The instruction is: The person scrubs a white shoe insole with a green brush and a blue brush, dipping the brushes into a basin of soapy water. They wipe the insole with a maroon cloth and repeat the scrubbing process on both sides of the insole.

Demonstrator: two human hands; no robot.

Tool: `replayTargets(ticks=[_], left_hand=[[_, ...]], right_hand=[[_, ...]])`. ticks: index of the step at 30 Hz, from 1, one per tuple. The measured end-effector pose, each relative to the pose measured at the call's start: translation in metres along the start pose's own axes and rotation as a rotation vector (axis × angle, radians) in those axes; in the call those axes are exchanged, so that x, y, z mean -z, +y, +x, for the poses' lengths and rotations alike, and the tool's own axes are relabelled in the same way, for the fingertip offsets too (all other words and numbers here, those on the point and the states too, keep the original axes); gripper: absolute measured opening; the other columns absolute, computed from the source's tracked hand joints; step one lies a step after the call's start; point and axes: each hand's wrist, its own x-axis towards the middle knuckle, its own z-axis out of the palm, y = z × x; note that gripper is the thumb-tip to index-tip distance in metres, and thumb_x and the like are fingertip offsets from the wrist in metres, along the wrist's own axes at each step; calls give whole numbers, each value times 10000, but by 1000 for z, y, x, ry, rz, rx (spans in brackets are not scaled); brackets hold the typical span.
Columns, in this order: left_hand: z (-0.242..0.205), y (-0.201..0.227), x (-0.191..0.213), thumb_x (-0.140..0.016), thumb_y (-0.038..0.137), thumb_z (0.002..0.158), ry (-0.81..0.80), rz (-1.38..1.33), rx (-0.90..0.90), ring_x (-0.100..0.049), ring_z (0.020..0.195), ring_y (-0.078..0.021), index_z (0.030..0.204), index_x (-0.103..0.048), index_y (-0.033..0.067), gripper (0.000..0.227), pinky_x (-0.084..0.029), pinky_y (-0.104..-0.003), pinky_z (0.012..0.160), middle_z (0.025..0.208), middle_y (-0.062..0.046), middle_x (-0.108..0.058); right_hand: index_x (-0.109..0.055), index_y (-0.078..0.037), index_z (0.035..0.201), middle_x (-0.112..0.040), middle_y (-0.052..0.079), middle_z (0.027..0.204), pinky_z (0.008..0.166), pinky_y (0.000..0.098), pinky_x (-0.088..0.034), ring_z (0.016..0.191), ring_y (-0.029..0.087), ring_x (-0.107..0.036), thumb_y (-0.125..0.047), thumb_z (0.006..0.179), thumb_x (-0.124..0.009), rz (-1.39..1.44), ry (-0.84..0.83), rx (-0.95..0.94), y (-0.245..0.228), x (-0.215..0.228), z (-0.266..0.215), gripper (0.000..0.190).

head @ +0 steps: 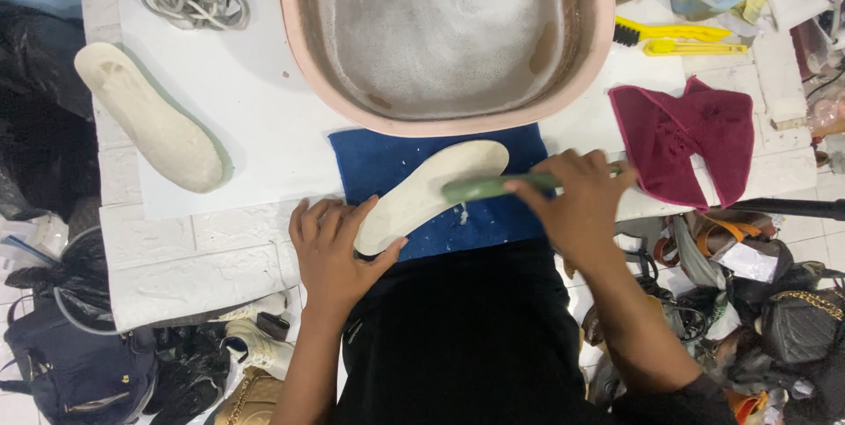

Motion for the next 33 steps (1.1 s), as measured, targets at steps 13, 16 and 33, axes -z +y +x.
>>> replayTargets(ticks=[13, 16, 33], left_hand=[[3, 5, 2, -792, 629, 779, 158, 161, -135, -595, 1092, -245, 1184, -739, 219, 578, -431, -492, 1091, 984, -14, -662], [2, 4, 0, -787, 646, 757, 166, 196, -114, -612, 1098, -246, 1178, -749, 240, 586, -437, -480, 1084, 985, -5, -682], [4, 9, 2, -819, 600, 771, 195, 146, -103, -612, 1062, -264, 1194, -722, 213, 581, -469, -458, 971, 1004, -28, -668]], right_hand=[[-551, -135, 811, -535, -10, 791, 777, 307, -470, 811, 131, -539, -547, 1052, -401, 714, -406, -454, 104, 54, 7, 500], [-525, -159, 831, -422, -51, 734, 601, 270, -310, 681, 99, -393, -510, 1069, -439, 750, -361, -376, 102, 87, 32, 433], [-700, -229, 906, -633, 9, 646, 450, 383, -397, 571, 257, -618, -652, 935, -721, -487, -210, 109, 50, 38, 184, 425]])
